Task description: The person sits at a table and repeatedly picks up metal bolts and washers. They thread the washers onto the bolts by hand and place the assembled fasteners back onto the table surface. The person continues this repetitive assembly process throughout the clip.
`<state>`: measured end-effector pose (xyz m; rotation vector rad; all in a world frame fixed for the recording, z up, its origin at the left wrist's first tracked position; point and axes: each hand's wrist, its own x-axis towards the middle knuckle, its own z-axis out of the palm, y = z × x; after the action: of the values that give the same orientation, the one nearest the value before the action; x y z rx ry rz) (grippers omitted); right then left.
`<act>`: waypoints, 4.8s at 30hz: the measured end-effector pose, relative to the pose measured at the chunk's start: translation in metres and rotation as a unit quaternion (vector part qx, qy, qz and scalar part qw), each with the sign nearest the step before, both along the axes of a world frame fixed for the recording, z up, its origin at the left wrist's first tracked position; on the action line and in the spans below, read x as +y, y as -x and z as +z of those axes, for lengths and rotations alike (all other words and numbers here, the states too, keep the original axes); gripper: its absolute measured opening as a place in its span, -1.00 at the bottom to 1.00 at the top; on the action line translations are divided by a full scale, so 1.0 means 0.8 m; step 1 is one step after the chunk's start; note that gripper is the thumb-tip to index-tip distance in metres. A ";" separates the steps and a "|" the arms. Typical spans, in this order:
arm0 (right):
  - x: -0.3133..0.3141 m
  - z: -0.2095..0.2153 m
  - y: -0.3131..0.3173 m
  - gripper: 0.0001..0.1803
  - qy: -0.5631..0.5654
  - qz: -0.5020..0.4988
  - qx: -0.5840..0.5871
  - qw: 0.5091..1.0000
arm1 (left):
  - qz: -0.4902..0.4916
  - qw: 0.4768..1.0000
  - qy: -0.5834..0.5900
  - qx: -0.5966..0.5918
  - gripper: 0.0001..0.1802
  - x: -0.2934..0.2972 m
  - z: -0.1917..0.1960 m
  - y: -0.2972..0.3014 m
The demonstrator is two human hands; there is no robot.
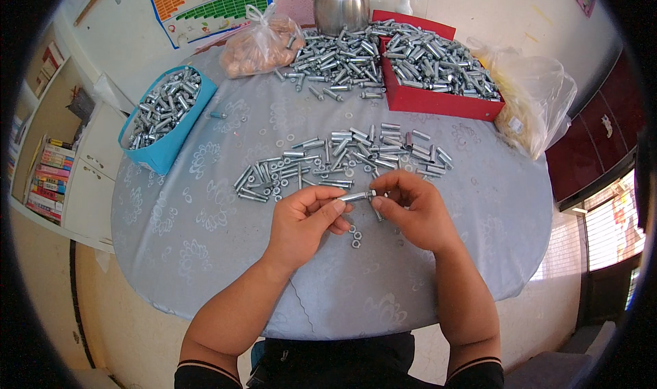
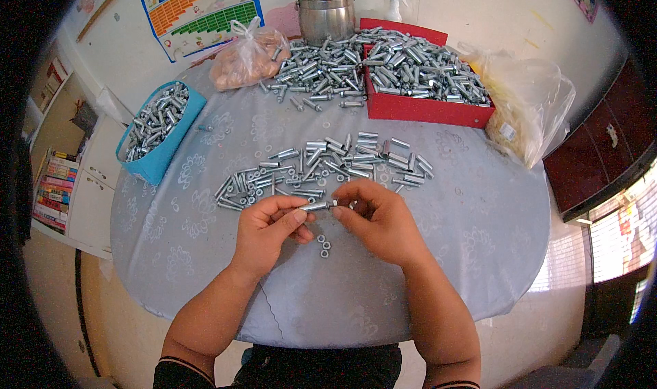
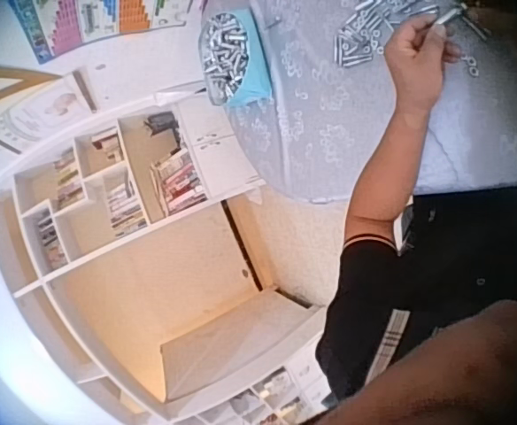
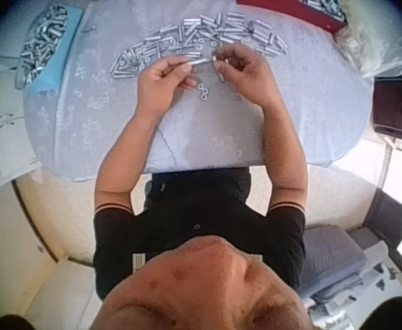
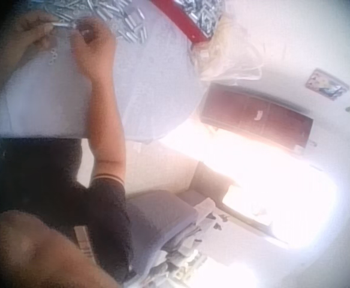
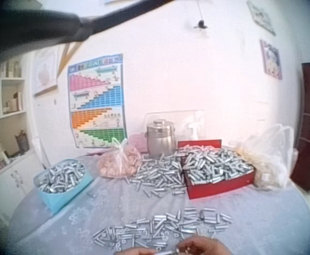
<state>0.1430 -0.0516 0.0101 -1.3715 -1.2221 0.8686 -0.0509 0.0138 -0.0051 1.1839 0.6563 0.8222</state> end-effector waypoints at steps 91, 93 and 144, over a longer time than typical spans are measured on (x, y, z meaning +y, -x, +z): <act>0.024 0.016 -0.013 -0.64 -0.197 -0.131 0.275 0.932 | 0.158 0.986 -0.056 -0.023 -0.80 0.002 0.000 0.001; 0.019 0.009 -0.020 -0.68 -0.166 -0.129 0.267 0.941 | 0.160 0.985 -0.059 -0.020 -0.80 0.002 0.001 0.000; 0.005 0.011 -0.078 -0.83 -0.078 -0.276 0.124 0.950 | -0.048 0.768 -0.416 0.484 -0.77 0.004 0.017 -0.050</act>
<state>0.2056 -0.0476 0.0186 -1.3325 -0.6436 0.5129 -0.0107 0.0173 0.0085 2.5086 1.0859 0.3248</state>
